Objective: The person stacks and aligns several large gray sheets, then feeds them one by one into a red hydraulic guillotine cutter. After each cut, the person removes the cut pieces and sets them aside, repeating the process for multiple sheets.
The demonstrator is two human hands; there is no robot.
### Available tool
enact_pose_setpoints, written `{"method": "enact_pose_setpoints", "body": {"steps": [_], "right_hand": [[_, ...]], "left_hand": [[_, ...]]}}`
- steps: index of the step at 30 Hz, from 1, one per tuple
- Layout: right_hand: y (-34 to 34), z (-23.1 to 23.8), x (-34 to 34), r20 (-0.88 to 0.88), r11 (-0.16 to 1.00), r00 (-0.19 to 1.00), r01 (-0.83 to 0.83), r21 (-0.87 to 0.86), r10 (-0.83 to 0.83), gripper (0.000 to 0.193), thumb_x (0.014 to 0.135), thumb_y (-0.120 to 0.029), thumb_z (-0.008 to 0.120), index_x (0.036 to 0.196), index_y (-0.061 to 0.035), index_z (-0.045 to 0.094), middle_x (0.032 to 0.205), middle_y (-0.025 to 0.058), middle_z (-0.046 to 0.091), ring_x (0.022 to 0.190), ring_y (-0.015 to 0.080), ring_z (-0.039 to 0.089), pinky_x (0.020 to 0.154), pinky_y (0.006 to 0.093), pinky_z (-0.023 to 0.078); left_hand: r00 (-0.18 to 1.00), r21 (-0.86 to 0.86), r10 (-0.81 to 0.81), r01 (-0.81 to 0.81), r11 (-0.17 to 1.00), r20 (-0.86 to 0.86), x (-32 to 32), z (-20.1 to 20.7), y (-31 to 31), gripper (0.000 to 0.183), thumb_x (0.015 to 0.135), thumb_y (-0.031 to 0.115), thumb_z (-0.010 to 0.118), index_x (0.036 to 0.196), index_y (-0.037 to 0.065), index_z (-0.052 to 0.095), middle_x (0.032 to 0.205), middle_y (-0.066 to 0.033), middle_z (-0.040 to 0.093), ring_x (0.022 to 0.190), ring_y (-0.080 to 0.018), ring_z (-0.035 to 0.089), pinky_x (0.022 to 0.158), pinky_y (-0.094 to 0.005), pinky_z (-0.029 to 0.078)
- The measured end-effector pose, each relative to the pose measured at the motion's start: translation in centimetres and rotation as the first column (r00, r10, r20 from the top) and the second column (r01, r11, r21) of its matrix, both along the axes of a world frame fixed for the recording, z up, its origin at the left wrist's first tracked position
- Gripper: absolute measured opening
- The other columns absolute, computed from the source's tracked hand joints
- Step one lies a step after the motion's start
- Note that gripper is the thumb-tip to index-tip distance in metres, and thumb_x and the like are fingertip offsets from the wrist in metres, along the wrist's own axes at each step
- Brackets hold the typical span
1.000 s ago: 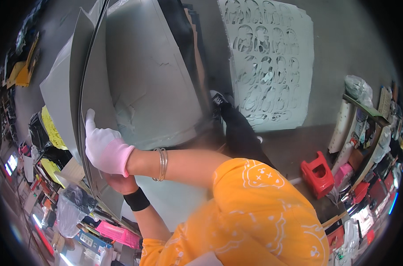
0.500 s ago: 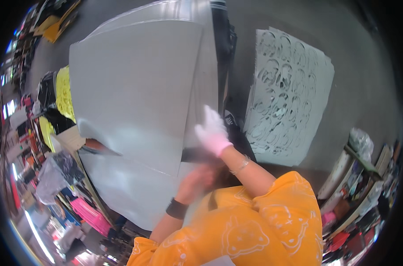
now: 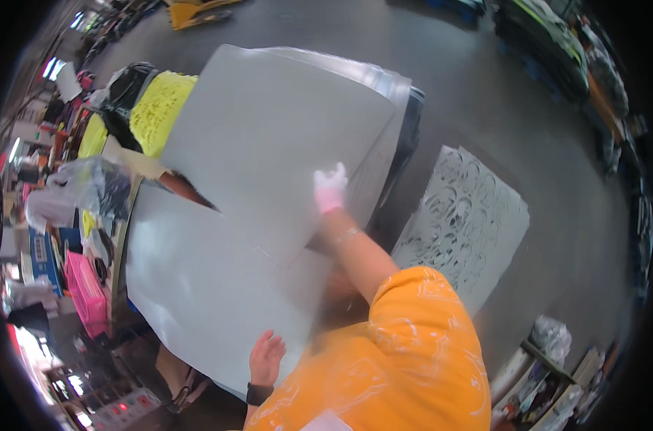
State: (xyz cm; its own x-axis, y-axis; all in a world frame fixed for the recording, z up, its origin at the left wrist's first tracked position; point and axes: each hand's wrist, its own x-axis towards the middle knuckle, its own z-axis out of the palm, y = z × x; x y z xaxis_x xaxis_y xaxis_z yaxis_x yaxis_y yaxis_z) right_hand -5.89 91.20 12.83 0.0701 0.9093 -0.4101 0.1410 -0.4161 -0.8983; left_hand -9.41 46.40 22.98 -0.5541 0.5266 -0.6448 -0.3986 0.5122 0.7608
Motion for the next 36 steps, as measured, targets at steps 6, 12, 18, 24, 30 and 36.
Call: {"method": "enact_pose_setpoints", "body": {"steps": [6,12,18,24,30,36], "right_hand": [[-2.7,-2.6,2.5,-0.351,0.934,0.936,-0.094,-0.345,-0.035,0.079,0.082,-0.024,0.066,0.147,-0.0003,0.027,0.145,0.0187,0.04,0.118,0.0293,0.052,0.093,0.0403,0.048],[-3.8,-6.0,0.7,-0.129,0.969,0.99,0.015,-0.248,-0.049,0.076,0.081,-0.024,0.066,0.145,-0.0006,0.034,0.143,0.0181,0.044,0.125,0.0308,0.049,0.103,0.0385,0.042],[-1.4,-4.8,0.0,0.195,0.965,0.977,0.13,-0.228,-0.086,0.067,0.08,-0.028,0.067,0.137,-0.0008,0.046,0.139,0.0216,0.048,0.126,0.0324,0.05,0.106,0.0387,0.041],[-1.0,-2.5,-0.1,0.339,0.953,0.929,0.225,-0.203,-0.147,0.07,0.079,-0.027,0.068,0.139,-0.0013,0.041,0.137,0.0229,0.049,0.123,0.0323,0.053,0.103,0.0399,0.043],[2.5,-5.3,1.9,-0.298,0.997,0.953,0.064,0.043,-0.048,0.042,0.09,-0.02,0.064,0.12,0.0079,0.055,0.111,0.0119,0.063,0.096,0.0203,0.06,0.085,0.0344,0.049],[9.1,7.0,-2.9,-0.024,0.924,0.945,-0.315,0.215,0.327,0.061,0.086,-0.022,0.064,0.13,0.014,0.043,0.123,0.0167,0.057,0.11,0.0262,0.055,0.098,0.0354,0.042]], "left_hand": [[0.988,-0.12,-0.029,0.011,0.993,-0.15,3.1,-8.9,-23.3,0.037,0.097,0.025,0.055,0.129,0.007,0.052,0.111,-0.0113,0.063,0.098,-0.0232,0.06,0.084,-0.0397,0.049],[0.541,-0.175,0.46,-0.495,0.851,0.704,4.3,-13.2,-29.5,0.038,0.097,0.025,0.055,0.129,0.004,0.051,0.11,-0.0137,0.063,0.099,-0.0254,0.061,0.086,-0.0411,0.05],[0.842,-0.059,0.441,-0.446,0.893,0.311,1.7,-9.4,-17.9,0.062,0.09,0.039,0.066,0.139,0.007,0.046,0.125,-0.0254,0.054,0.117,-0.0306,0.05,0.107,-0.0425,0.035],[0.965,-0.011,0.039,-0.043,0.999,-0.26,0.6,-10.0,-16.0,0.042,0.095,0.024,0.059,0.128,0.0,0.052,0.111,-0.0183,0.063,0.097,-0.0265,0.062,0.086,-0.0392,0.051],[0.949,0.058,0.071,-0.056,0.997,-0.307,3.1,-11.8,-18.1,0.04,0.095,0.024,0.06,0.126,0.0,0.053,0.108,-0.016,0.065,0.093,-0.0249,0.064,0.079,-0.0375,0.054],[0.958,-0.048,0.129,-0.145,0.988,-0.256,3.1,-11.6,-16.7,0.038,0.095,0.024,0.059,0.126,0.002,0.054,0.105,-0.014,0.066,0.091,-0.0233,0.065,0.078,-0.036,0.054]]}}
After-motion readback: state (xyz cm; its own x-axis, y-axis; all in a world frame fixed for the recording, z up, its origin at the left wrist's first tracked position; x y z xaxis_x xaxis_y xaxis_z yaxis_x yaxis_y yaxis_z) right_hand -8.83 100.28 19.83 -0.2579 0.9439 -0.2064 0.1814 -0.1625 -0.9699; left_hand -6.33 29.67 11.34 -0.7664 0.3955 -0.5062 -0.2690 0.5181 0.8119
